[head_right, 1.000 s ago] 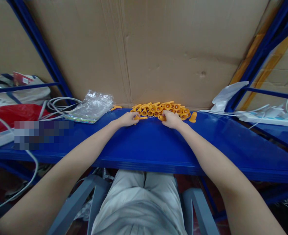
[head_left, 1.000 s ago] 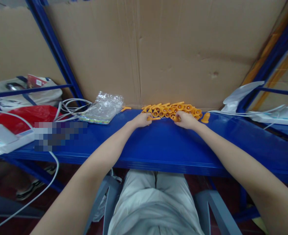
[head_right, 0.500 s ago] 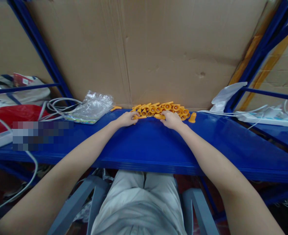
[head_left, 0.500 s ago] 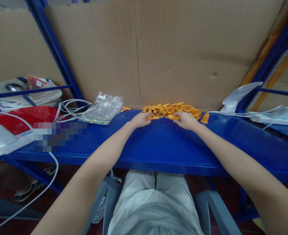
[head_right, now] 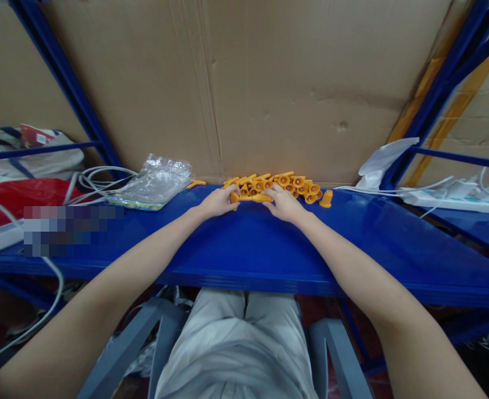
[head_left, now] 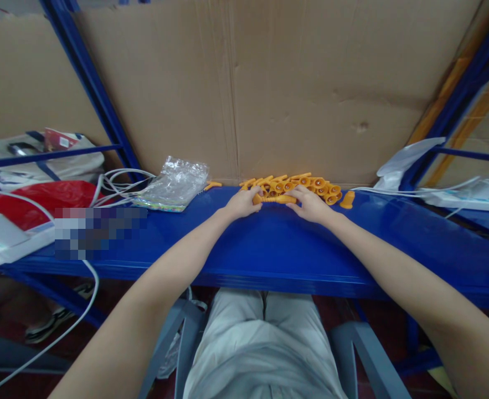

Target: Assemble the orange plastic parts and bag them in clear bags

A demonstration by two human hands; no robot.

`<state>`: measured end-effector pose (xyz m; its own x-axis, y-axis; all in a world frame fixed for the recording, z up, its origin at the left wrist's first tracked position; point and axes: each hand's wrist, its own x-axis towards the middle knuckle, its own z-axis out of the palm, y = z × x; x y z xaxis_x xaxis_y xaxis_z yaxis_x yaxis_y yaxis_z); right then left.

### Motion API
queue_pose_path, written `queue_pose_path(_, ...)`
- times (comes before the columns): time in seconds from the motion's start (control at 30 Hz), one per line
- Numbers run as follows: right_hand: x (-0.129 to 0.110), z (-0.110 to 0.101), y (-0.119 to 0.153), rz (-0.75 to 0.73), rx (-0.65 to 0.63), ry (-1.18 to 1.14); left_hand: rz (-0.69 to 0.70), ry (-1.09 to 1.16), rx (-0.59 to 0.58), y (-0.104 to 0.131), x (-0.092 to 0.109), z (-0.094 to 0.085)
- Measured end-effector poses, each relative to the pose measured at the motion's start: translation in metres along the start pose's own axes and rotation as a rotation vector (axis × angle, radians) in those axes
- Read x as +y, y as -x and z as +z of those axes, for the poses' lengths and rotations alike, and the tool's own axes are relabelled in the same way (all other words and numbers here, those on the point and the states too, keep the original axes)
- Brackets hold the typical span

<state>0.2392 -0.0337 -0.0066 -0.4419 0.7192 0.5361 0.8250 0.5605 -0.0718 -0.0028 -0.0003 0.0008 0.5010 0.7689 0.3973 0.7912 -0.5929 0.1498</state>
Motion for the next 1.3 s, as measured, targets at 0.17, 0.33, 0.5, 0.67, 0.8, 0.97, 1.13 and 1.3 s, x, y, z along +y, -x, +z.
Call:
queue_pose_path(0.17, 0.004, 0.003, 0.0, 0.006, 0.039, -0.038, 0.005, 0.006, 0.047, 0.001, 0.001, 0.0)
queue_pose_path(0.33, 0.005, 0.002, -0.004, 0.018, 0.056, -0.128, -0.004, 0.024, 0.049, 0.0, 0.0, -0.001)
queue_pose_path(0.5, 0.013, 0.002, -0.006, 0.087, 0.03, -0.451, -0.01, 0.013, 0.058, 0.0, -0.005, -0.002)
queue_pose_path(0.67, 0.016, 0.003, -0.007, 0.224, 0.025, -0.65, 0.0, 0.025, 0.076, 0.0, -0.006, -0.003)
queue_pose_path(0.8, 0.011, 0.003, -0.008, 0.369, 0.011, -0.777, -0.003, 0.054, 0.083, 0.0, -0.003, -0.004)
queue_pose_path(0.97, 0.005, 0.002, -0.007, 0.425, -0.039, -0.837, -0.005, 0.082, 0.103, 0.0, -0.002, -0.004)
queue_pose_path(1.13, 0.0, -0.005, -0.006, 0.469, -0.087, -0.873, 0.004, 0.123, 0.108, 0.0, -0.002, -0.004)
queue_pose_path(1.3, -0.002, -0.008, -0.005, 0.492, -0.103, -0.901, 0.024, 0.156, 0.118, -0.001, -0.003, -0.003)
